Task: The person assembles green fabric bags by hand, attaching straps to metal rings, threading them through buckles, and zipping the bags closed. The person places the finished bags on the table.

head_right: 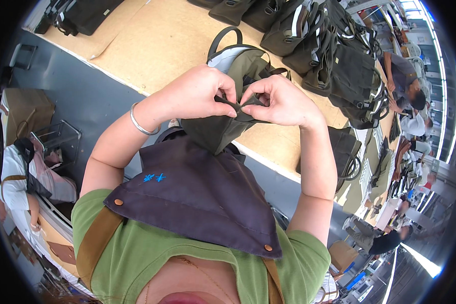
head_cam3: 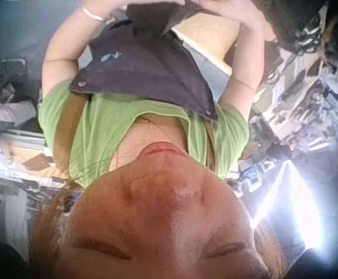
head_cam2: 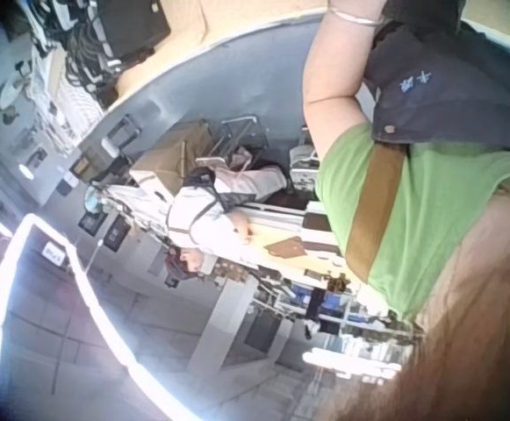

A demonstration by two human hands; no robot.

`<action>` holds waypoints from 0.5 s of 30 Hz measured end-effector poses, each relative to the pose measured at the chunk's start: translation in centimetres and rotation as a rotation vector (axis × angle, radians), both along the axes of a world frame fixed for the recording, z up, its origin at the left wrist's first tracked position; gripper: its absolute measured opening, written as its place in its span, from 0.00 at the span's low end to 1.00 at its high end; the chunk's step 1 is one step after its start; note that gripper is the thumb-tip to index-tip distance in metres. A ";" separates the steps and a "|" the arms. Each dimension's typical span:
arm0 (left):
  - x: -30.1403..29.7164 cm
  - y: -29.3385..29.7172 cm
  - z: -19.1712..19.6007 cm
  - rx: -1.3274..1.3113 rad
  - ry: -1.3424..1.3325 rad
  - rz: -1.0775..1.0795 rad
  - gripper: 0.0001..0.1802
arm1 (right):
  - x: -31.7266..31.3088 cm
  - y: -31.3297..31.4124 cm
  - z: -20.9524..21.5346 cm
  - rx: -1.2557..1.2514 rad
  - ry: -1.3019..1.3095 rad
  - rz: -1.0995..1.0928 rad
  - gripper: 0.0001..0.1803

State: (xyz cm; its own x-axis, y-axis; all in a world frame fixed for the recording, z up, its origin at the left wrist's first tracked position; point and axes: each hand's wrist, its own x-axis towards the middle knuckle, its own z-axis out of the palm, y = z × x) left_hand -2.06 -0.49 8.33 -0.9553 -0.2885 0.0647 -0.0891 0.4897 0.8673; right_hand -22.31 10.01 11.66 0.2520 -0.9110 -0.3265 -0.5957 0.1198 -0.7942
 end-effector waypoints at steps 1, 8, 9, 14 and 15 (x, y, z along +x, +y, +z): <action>0.0 -0.1 -0.2 0.041 0.027 0.013 0.12 | 0.0 0.0 0.0 -0.008 0.000 0.003 0.07; 0.1 0.5 -1.0 0.001 0.104 0.020 0.11 | 0.2 -0.1 0.0 -0.006 0.015 -0.003 0.07; 0.1 0.6 -1.0 -0.013 0.113 0.031 0.11 | 0.3 -0.2 0.0 -0.002 0.013 -0.016 0.07; 0.2 1.2 -1.1 -0.012 0.103 0.077 0.09 | 0.1 -0.4 -0.2 -0.041 0.024 0.013 0.09; 0.3 1.2 -1.3 -0.101 0.137 0.099 0.09 | 0.0 -0.4 0.0 -0.012 -0.022 0.001 0.10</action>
State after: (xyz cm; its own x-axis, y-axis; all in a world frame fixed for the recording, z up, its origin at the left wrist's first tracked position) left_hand -1.73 0.68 7.04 -0.9027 -0.3663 0.2256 -0.0259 0.5698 0.8214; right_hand -22.27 9.57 11.68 0.2595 -0.9145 -0.3104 -0.5785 0.1102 -0.8082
